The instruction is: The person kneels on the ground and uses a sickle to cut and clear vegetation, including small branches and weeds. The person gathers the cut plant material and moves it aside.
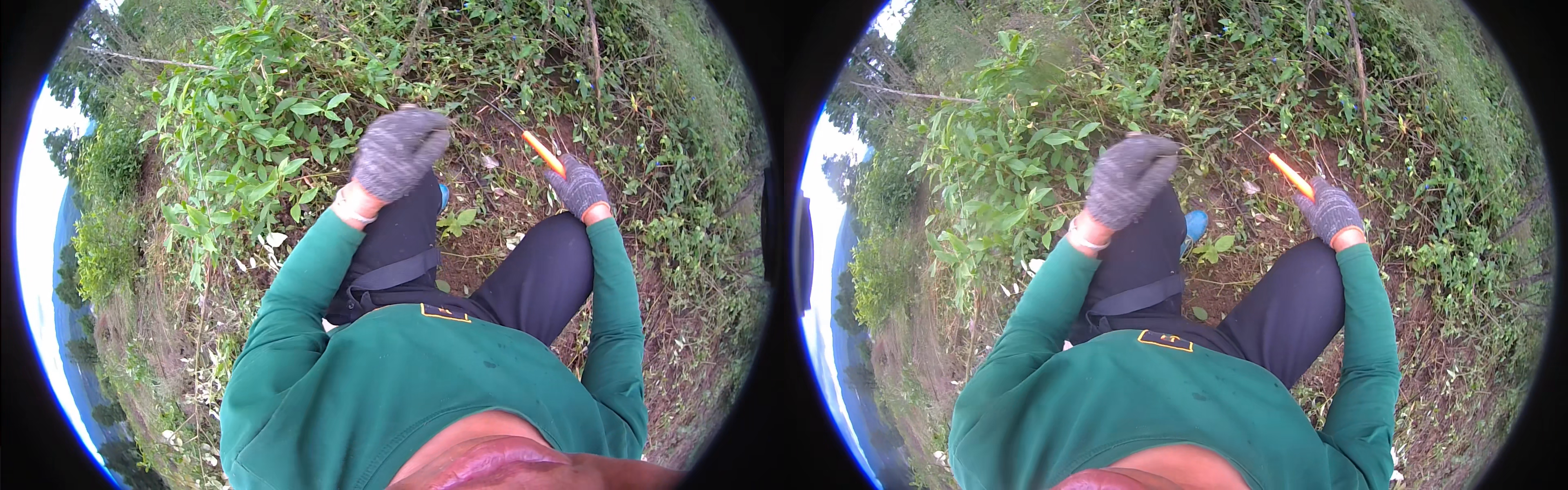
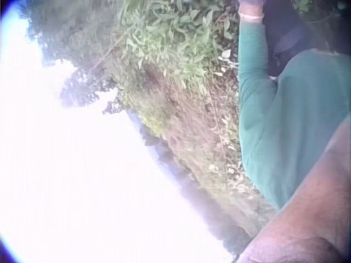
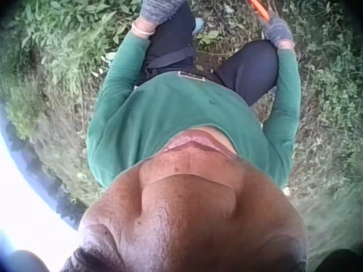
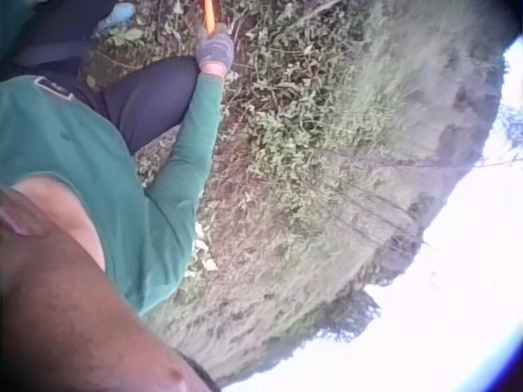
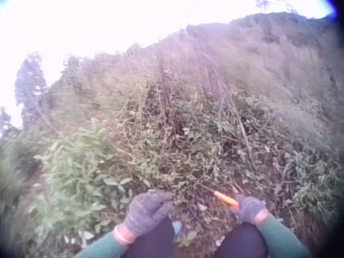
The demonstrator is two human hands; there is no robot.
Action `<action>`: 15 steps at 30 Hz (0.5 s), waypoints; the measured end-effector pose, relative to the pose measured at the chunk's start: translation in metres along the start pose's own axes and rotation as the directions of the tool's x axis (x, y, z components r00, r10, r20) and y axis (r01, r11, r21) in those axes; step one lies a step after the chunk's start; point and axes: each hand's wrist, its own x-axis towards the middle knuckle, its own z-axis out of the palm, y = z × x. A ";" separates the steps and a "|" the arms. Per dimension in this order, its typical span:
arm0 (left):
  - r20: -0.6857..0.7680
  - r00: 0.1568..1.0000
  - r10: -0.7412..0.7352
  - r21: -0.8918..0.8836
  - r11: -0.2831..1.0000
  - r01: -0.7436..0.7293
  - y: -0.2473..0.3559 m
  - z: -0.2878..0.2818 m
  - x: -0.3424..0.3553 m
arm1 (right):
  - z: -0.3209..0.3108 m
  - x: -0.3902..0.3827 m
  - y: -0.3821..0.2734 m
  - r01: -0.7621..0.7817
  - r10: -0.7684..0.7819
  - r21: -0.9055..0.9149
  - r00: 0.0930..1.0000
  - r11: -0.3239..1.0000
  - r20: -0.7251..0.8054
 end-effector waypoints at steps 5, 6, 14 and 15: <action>-0.119 0.833 -0.540 -0.009 0.840 0.543 -0.004 -0.081 -0.062 | 0.003 -0.009 0.017 0.025 -0.025 -0.025 1.000 0.999 -0.005; -0.146 0.785 -0.602 0.028 0.791 0.612 -0.018 -0.096 -0.079 | -0.006 -0.011 0.006 0.014 -0.012 -0.034 0.999 0.999 0.042; -0.139 0.864 -0.484 -0.053 0.875 0.481 -0.048 -0.091 -0.007 | 0.002 -0.001 0.007 0.010 0.004 -0.076 0.983 0.997 0.183; -0.106 0.870 -0.481 -0.082 0.876 0.475 -0.043 -0.082 0.003 | 0.002 0.004 0.000 0.030 -0.014 -0.085 0.984 0.996 0.180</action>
